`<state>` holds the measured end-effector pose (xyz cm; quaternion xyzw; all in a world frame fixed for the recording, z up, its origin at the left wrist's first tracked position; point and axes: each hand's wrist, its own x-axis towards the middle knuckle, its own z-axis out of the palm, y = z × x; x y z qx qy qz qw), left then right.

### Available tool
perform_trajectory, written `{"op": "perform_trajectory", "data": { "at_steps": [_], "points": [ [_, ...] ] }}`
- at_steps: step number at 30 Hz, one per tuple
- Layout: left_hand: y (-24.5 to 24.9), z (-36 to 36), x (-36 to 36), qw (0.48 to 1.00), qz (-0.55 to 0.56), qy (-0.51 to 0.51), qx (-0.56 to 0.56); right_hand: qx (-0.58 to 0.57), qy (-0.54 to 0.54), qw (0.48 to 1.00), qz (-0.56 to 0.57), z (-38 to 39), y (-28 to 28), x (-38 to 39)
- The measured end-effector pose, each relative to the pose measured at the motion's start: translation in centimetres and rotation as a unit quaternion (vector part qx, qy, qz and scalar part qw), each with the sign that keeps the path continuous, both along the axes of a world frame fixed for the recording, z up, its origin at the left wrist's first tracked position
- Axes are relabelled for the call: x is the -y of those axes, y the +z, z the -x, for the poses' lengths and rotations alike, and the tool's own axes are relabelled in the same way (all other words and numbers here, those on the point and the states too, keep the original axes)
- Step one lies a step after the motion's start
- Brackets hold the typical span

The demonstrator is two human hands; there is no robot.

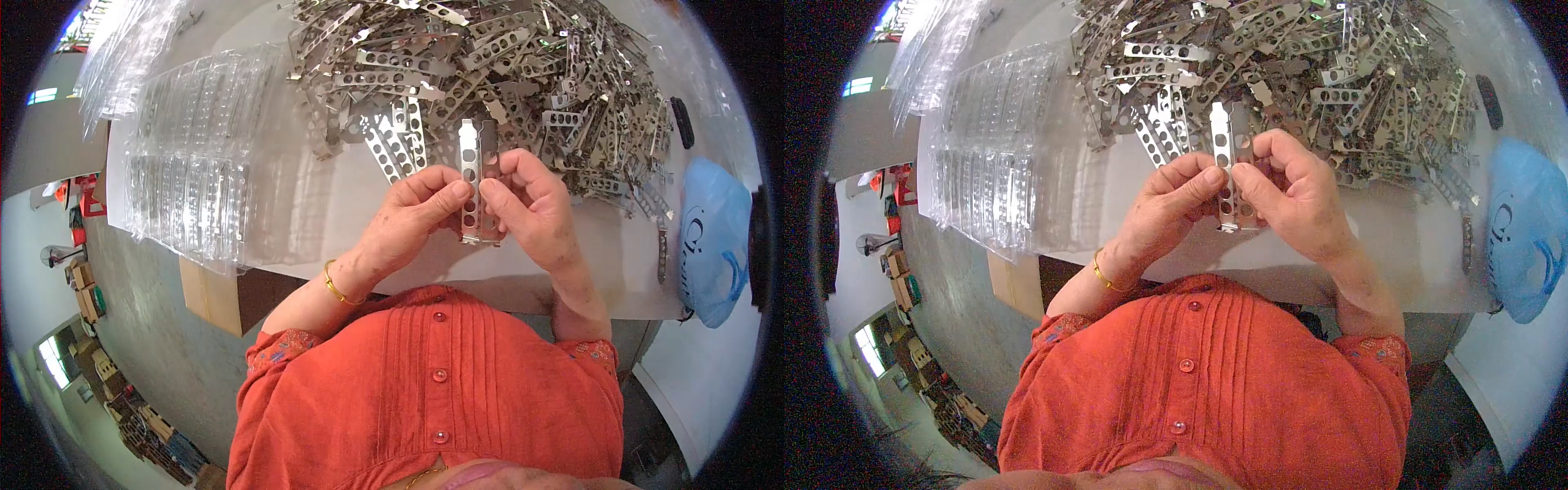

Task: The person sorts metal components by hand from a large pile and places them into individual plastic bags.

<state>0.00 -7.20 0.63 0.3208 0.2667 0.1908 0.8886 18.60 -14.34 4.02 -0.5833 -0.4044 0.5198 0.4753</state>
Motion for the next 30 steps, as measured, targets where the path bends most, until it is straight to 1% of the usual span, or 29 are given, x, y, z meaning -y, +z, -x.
{"op": "perform_trajectory", "data": {
  "at_steps": [15,22,30],
  "points": [
    [0.16,-0.23,0.26,0.999,-0.018,0.013,-0.030,-0.002,0.003,1.000,0.017,0.03,-0.10,-0.01],
    [-0.12,-0.13,0.29,1.000,-0.019,0.005,-0.010,0.009,0.006,1.000,0.013,-0.03,-0.26,0.01],
    [-0.14,-0.11,0.39,0.999,-0.022,0.008,-0.024,-0.003,0.005,1.000,0.010,0.01,-0.44,0.02]
  ]
}}
